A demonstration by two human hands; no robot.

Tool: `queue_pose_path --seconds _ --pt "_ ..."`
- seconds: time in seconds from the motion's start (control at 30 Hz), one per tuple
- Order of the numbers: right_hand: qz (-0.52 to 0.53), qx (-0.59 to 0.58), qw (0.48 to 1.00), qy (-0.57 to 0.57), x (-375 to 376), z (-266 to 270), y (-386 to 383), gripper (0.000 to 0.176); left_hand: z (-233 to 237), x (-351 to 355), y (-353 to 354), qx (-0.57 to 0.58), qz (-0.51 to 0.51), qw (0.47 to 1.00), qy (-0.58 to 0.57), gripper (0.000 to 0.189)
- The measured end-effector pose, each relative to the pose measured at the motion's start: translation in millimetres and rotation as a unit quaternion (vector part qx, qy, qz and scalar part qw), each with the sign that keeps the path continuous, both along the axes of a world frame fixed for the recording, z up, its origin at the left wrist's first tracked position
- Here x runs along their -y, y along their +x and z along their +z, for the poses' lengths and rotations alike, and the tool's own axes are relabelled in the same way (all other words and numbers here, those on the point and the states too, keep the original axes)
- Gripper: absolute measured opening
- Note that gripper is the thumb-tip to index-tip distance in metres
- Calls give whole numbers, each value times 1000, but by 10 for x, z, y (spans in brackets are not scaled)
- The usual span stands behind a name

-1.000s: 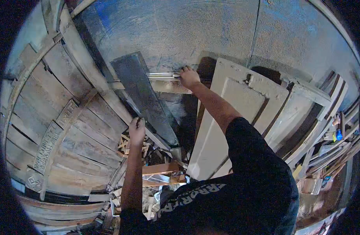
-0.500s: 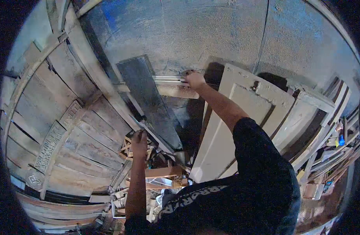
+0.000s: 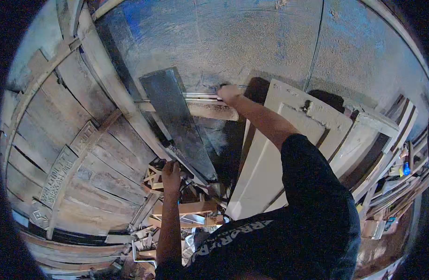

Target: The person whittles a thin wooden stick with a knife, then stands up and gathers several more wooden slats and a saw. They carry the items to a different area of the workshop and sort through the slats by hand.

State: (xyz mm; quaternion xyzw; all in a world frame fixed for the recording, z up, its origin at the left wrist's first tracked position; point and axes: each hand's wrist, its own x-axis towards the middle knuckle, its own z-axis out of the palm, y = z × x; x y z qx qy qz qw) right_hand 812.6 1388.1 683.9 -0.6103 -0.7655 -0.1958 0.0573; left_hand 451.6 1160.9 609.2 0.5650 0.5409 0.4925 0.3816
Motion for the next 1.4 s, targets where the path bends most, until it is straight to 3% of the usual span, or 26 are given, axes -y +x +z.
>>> queue_pose_path --seconds 0.17,0.27,0.33,0.43,0.47,0.57,0.67,0.77,0.9,1.1,1.13,1.23,1.37,1.4 --pt "54 -74 995 -37 -207 8 265 29 -109 38 -89 85 20 996 -24 27" --pt "83 -93 992 -35 -254 183 385 33 -232 -74 -198 -20 -5 1000 22 26" --pt "86 -119 986 -85 -139 434 456 32 -152 -59 -118 6 -10 1000 21 25" --pt "129 -106 985 -43 -124 623 598 32 54 -15 29 56 -9 998 -16 23" --pt "68 -115 986 -102 259 994 451 32 106 -11 82 75 -7 997 -33 23" --pt "110 -143 983 -36 352 1166 571 34 166 -19 248 143 14 988 -48 21" --pt "122 -179 976 0 527 1397 640 39 193 -68 313 113 -8 993 -23 20" --pt "122 -253 959 43 634 1563 735 43 173 -188 436 159 -8 987 7 19" --pt "112 -289 945 101 633 1757 896 39 441 -117 503 103 -42 992 59 17" --pt "178 -444 864 160 547 2156 883 31 529 -244 523 42 11 987 153 16" --pt "188 -464 849 169 514 2221 859 31 552 -259 523 138 -12 988 60 17" --pt "213 -557 788 151 725 2467 613 29 787 -188 520 221 -25 974 38 18" --pt "256 -682 678 95 1050 2755 247 26 1155 -188 521 214 22 975 57 23" --pt "250 -682 683 78 1033 2746 207 25 1179 -244 476 198 4 977 78 25"
